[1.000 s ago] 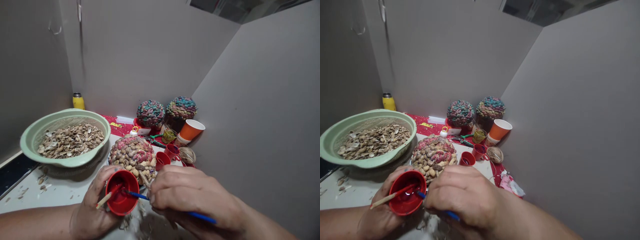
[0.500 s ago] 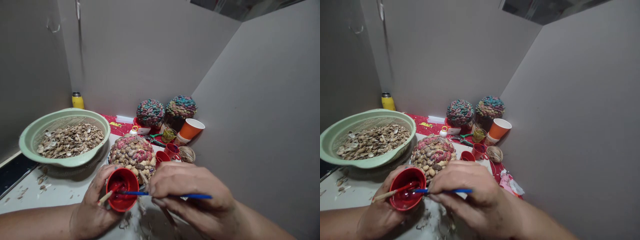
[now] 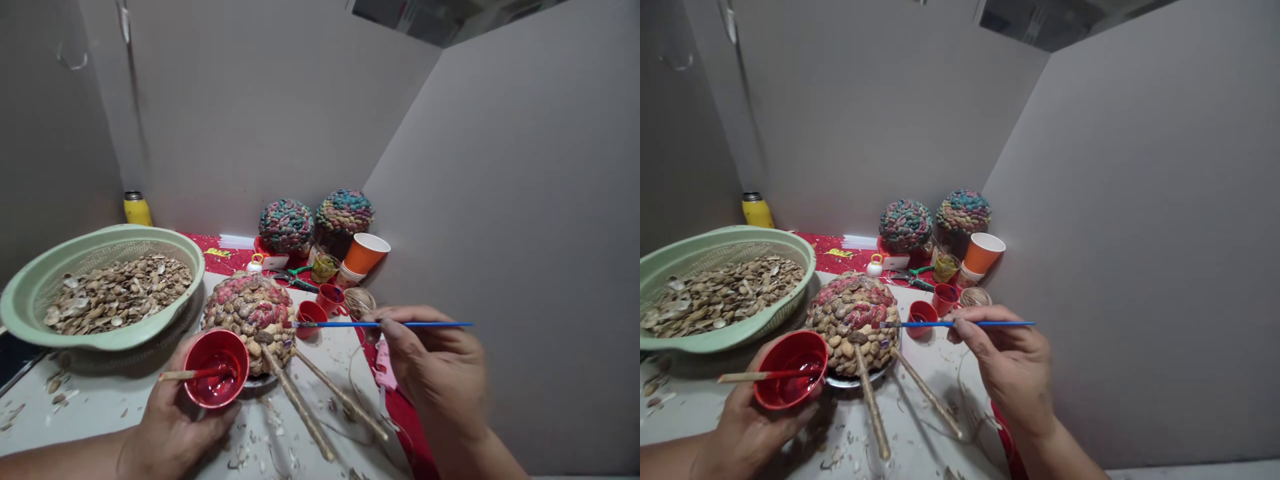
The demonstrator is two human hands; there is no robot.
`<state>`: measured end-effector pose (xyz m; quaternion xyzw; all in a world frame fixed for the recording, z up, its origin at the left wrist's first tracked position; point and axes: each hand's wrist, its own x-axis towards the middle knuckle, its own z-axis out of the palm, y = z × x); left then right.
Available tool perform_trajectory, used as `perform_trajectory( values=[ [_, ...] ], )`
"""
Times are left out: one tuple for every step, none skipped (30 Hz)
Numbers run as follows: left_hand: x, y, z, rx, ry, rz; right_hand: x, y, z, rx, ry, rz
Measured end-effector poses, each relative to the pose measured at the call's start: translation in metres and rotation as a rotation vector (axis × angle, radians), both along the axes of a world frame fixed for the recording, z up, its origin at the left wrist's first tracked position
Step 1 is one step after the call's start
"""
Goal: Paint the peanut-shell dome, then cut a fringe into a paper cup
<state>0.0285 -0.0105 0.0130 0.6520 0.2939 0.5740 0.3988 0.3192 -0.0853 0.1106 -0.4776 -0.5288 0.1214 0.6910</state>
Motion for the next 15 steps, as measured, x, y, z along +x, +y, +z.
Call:
perform_trajectory(
  values=[
    [-0.001,0.001,-0.003,-0.020,0.009,0.000,0.001,0.002,-0.003,-0.016,-0.005,-0.007],
    [-0.002,0.001,-0.007,-0.042,0.030,-0.006,0.002,0.004,-0.007,-0.032,-0.009,-0.007],
    [-0.003,0.002,-0.009,-0.056,0.057,-0.012,0.001,0.006,-0.009,-0.041,-0.009,-0.002],
    [-0.004,0.002,-0.011,-0.062,0.083,-0.019,0.001,0.008,-0.012,-0.050,-0.004,0.011],
    [-0.005,0.003,-0.012,-0.059,0.109,-0.026,-0.001,0.009,-0.013,-0.057,0.007,0.029],
    [-0.007,0.004,-0.013,-0.051,0.131,-0.032,-0.002,0.011,-0.015,-0.061,0.021,0.053],
    [-0.008,0.004,-0.013,-0.044,0.146,-0.034,-0.004,0.012,-0.016,-0.065,0.037,0.076],
    [-0.008,0.004,-0.012,-0.039,0.153,-0.028,-0.006,0.014,-0.016,-0.073,0.051,0.099],
    [-0.008,0.004,-0.011,-0.041,0.156,-0.021,-0.007,0.015,-0.016,-0.085,0.062,0.114],
    [-0.008,0.003,-0.010,-0.045,0.156,-0.014,-0.008,0.016,-0.016,-0.100,0.068,0.124],
    [-0.008,0.003,-0.009,-0.048,0.154,-0.007,-0.008,0.016,-0.016,-0.109,0.070,0.127],
    [-0.008,0.003,-0.008,-0.048,0.150,0.002,-0.008,0.016,-0.016,-0.113,0.067,0.124],
    [-0.007,0.002,-0.008,-0.047,0.149,0.009,-0.006,0.016,-0.015,-0.110,0.063,0.112],
    [-0.007,0.002,-0.008,-0.044,0.150,0.016,-0.004,0.016,-0.015,-0.104,0.056,0.093],
    [-0.006,0.002,-0.008,-0.039,0.153,0.025,0.000,0.015,-0.015,-0.098,0.049,0.065]
  ],
)
